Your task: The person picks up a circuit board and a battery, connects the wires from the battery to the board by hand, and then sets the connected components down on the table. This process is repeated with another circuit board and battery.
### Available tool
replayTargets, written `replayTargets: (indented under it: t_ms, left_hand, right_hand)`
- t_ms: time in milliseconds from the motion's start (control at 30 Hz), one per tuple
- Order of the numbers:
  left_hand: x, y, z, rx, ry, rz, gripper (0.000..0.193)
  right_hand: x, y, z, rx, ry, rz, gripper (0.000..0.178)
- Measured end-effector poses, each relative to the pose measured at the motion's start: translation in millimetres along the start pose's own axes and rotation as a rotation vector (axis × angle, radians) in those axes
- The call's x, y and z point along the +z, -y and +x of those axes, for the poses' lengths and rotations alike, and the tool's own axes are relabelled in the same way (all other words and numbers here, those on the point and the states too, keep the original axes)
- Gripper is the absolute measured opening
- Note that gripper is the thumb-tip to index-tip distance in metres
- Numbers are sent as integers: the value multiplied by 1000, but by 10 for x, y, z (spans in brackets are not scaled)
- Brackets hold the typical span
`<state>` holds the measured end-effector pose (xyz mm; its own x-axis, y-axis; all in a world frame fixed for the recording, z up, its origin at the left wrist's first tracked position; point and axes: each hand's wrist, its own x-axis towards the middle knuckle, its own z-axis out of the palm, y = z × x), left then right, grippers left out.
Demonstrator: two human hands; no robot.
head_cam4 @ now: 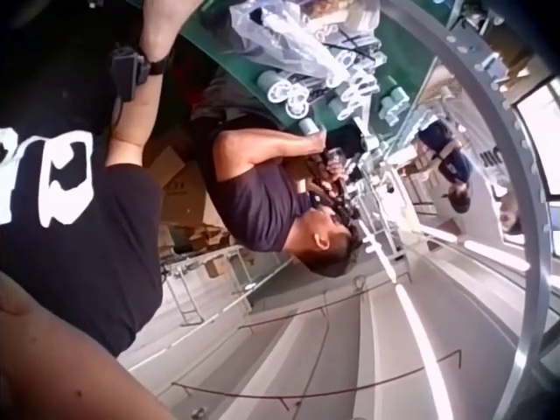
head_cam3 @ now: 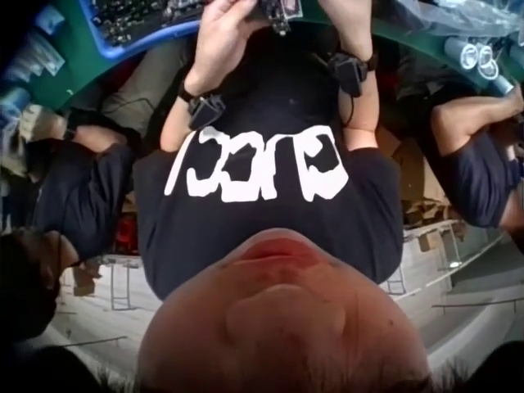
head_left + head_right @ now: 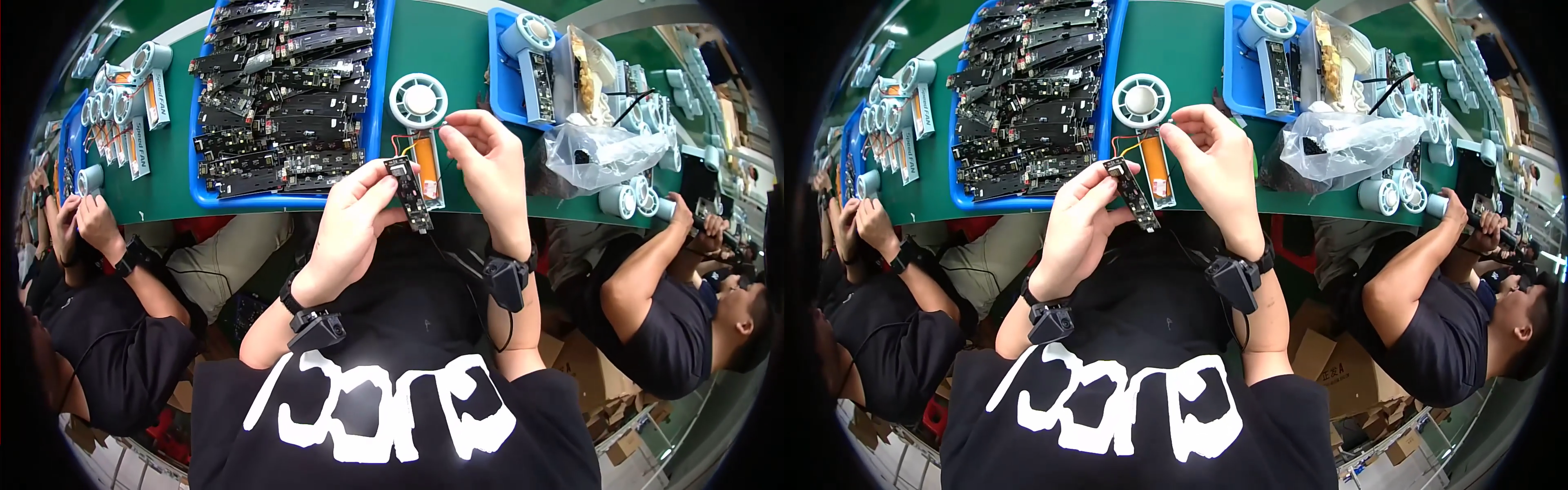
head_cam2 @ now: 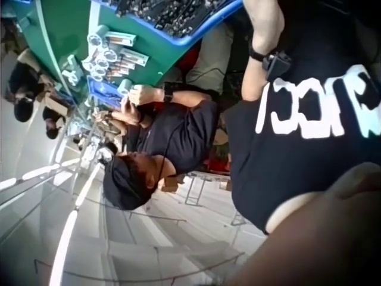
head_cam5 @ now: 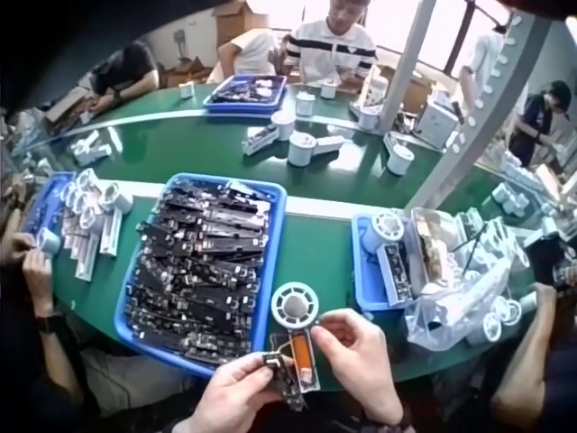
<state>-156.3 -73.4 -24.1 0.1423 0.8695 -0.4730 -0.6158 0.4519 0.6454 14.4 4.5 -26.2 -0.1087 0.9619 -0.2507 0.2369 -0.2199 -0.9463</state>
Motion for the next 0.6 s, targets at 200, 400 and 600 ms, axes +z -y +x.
replayTargets:
  t_ms: [200,400,600]
  left_hand:
    - [-17,62,-26,24,-20,-6,30]
    - [142,-2,-29,88,42,3,30]
    - [252,-24,33,161,101,-5,31]
  right_hand:
    - [116,-169,-23,-159,-41,187,18]
    - [100,-144,-289,-389,-287,-196,27]
    - [88,40,-619,-480,-137,-411,41]
